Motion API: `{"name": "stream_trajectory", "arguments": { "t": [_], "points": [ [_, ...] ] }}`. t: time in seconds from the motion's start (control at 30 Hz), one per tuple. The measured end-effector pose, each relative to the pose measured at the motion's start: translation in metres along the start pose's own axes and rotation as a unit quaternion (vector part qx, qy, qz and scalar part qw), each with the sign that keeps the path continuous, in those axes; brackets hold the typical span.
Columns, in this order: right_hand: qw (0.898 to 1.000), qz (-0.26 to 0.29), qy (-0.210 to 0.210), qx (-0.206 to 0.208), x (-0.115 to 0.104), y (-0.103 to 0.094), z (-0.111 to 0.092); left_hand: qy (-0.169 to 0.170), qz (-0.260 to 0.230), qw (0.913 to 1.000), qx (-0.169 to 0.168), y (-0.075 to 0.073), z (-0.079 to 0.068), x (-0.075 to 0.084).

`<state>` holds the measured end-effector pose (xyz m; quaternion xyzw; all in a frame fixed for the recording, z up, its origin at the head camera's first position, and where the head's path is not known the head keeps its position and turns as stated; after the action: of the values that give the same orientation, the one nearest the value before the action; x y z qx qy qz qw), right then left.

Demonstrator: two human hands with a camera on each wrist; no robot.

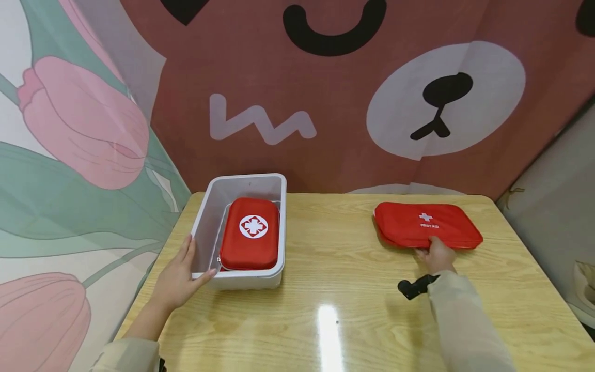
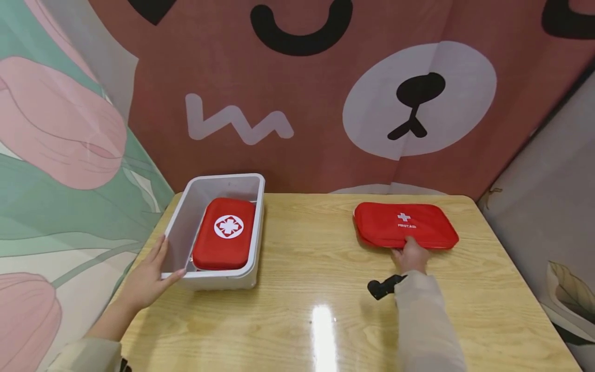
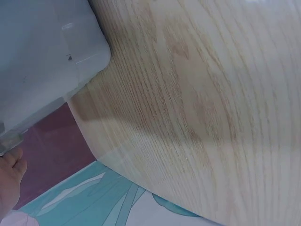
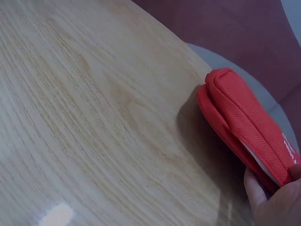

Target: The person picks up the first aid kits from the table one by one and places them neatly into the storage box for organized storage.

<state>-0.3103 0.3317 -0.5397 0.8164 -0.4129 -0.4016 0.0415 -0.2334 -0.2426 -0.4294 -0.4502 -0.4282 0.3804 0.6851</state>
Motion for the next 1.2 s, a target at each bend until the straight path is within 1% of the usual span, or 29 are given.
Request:
{"name": "stream_trajectory", "arguments": {
  "t": [0.07, 0.1, 0.17, 0.23, 0.33, 0.43, 0.53, 0.57, 0.63, 0.67, 0.7, 0.77, 0.87, 0.9, 0.93, 1.03, 1.1, 1.2],
  "points": [
    [1.0, 0.008, -0.016, 0.006, -0.002, 0.003, -0.005, 0.001, -0.001, 1.0, 0.006, 0.0, 0.0, 0.0],
    [0.995, 0.097, 0.001, 0.03, -0.001, 0.003, -0.008, 0.001, -0.003, 1.0, 0.008, 0.0, 0.001, 0.0],
    [0.995, 0.093, -0.002, 0.049, -0.002, 0.008, -0.016, -0.001, -0.01, 0.9999, 0.01, 0.001, 0.001, -0.001],
    [0.994, 0.096, -0.005, 0.051, -0.004, 0.013, -0.022, -0.002, -0.02, 0.9997, 0.012, 0.002, 0.001, -0.002],
    [0.994, 0.097, -0.003, 0.04, -0.004, 0.02, -0.03, -0.006, -0.034, 0.9993, 0.016, 0.003, 0.002, -0.002],
    [0.993, 0.118, 0.007, 0.015, -0.003, 0.028, -0.037, -0.007, -0.041, 0.9989, 0.021, 0.003, 0.002, -0.003],
    [0.99, 0.138, 0.008, -0.014, -0.003, 0.034, -0.038, -0.01, -0.043, 0.9989, 0.018, 0.003, 0.001, -0.003],
    [0.99, 0.139, 0.0, -0.023, -0.004, 0.035, -0.036, -0.011, -0.043, 0.9989, 0.017, 0.004, 0.001, -0.003],
    [0.99, 0.13, -0.014, -0.045, -0.004, 0.039, -0.034, -0.014, -0.045, 0.9988, 0.013, 0.004, 0.0, -0.003],
    [0.99, 0.125, -0.027, -0.062, -0.004, 0.038, -0.028, -0.015, -0.046, 0.9988, 0.012, 0.004, 0.0, -0.004],
    [0.986, 0.133, -0.036, -0.09, -0.003, 0.036, -0.015, -0.018, -0.046, 0.9987, 0.009, 0.005, 0.0, -0.004],
    [0.988, 0.111, -0.05, -0.093, -0.002, 0.042, -0.018, -0.02, -0.047, 0.9987, 0.009, 0.005, -0.001, -0.005],
    [0.989, 0.095, -0.045, -0.1, 0.0, 0.053, -0.03, -0.023, -0.045, 0.9987, 0.005, 0.006, -0.001, -0.007],
    [0.991, 0.091, -0.033, -0.098, 0.001, 0.06, -0.042, -0.024, -0.045, 0.9987, 0.004, 0.006, -0.001, -0.007],
    [0.993, 0.077, -0.025, -0.089, 0.001, 0.068, -0.06, -0.023, -0.044, 0.9987, 0.004, 0.006, -0.001, -0.007],
    [0.989, 0.07, -0.008, -0.128, 0.005, 0.081, -0.079, -0.024, -0.043, 0.9988, 0.001, 0.006, -0.001, -0.007],
    [0.986, 0.064, -0.001, -0.154, 0.008, 0.089, -0.087, -0.025, -0.044, 0.9987, 0.001, 0.006, -0.001, -0.006],
    [0.984, 0.042, -0.004, -0.171, 0.013, 0.1, -0.095, -0.025, -0.046, 0.9986, 0.0, 0.004, -0.001, -0.005]
  ]
}}
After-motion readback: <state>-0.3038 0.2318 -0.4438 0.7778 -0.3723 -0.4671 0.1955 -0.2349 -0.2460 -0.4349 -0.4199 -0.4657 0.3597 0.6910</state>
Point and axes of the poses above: each hand's wrist, its own z-axis towards the middle knuckle, its own y-axis out of the palm, x = y × z, the point moved 5 cm from there along z, towards the middle knuckle, and after that the axes turned 7 degrees about y, right-handed, at the moved point
